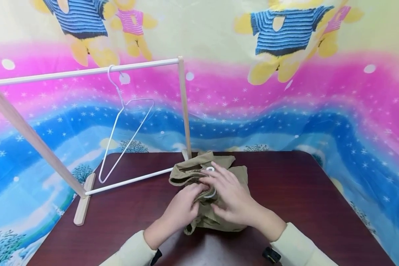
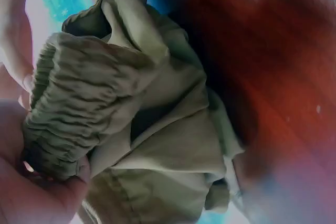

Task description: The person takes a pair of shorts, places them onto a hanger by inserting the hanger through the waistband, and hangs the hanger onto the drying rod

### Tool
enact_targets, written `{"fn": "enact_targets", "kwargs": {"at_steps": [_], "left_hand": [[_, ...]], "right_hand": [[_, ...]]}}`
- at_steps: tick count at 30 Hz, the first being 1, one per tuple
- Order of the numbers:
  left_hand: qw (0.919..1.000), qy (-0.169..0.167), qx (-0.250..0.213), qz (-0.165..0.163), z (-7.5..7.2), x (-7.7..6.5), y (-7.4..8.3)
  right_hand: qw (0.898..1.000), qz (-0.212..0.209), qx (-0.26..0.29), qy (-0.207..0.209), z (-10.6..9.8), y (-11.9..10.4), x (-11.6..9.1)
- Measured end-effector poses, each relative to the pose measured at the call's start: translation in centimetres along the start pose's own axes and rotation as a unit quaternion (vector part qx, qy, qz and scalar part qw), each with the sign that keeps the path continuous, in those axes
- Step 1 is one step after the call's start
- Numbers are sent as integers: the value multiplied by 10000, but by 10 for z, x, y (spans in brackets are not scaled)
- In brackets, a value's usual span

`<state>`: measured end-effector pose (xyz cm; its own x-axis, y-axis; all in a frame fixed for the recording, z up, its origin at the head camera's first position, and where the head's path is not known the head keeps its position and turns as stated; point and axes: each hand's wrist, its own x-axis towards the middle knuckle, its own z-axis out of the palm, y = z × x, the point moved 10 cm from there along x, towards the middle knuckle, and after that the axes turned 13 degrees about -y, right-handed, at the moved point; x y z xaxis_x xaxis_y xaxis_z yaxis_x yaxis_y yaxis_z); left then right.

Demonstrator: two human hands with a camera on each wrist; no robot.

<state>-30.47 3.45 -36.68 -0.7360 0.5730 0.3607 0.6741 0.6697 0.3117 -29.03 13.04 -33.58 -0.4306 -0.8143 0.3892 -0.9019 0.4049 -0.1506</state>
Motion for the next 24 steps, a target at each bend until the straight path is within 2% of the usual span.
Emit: {"fn": "enact_targets", "kwargs": {"at_steps": [3, 5, 10, 13, 16, 19, 21, 24], "left_hand": [[9932, -116, 1099, 375, 4, 0, 14], [9874, -175, 1488, 504, 6, -1, 18], [9858, -202, 1541, 634, 6, -2, 13], [9860, -199, 1508, 689, 4, -3, 8], [9840, -252, 1683, 531, 1, -4, -2], [9807, -321, 1919, 187, -2, -4, -17], [9791, -356, 2003, -94, -5, -3, -27], [9782, -289, 2000, -471, -12, -3, -39]], "right_hand": [[9969, -212, -653, -386, 8, -10, 5], [9920, -234, -1093, -584, 13, -10, 6], [9750, -6, -2064, -824, 18, 5, 3], [9657, 100, -2399, -993, 22, 14, -1], [9593, 288, -2639, -965, 20, 21, -6], [9585, 355, -2664, -948, 17, 24, -10], [9620, 146, -2556, -952, 17, 20, -11], [9693, -418, -2255, -891, 18, 9, -11]]}}
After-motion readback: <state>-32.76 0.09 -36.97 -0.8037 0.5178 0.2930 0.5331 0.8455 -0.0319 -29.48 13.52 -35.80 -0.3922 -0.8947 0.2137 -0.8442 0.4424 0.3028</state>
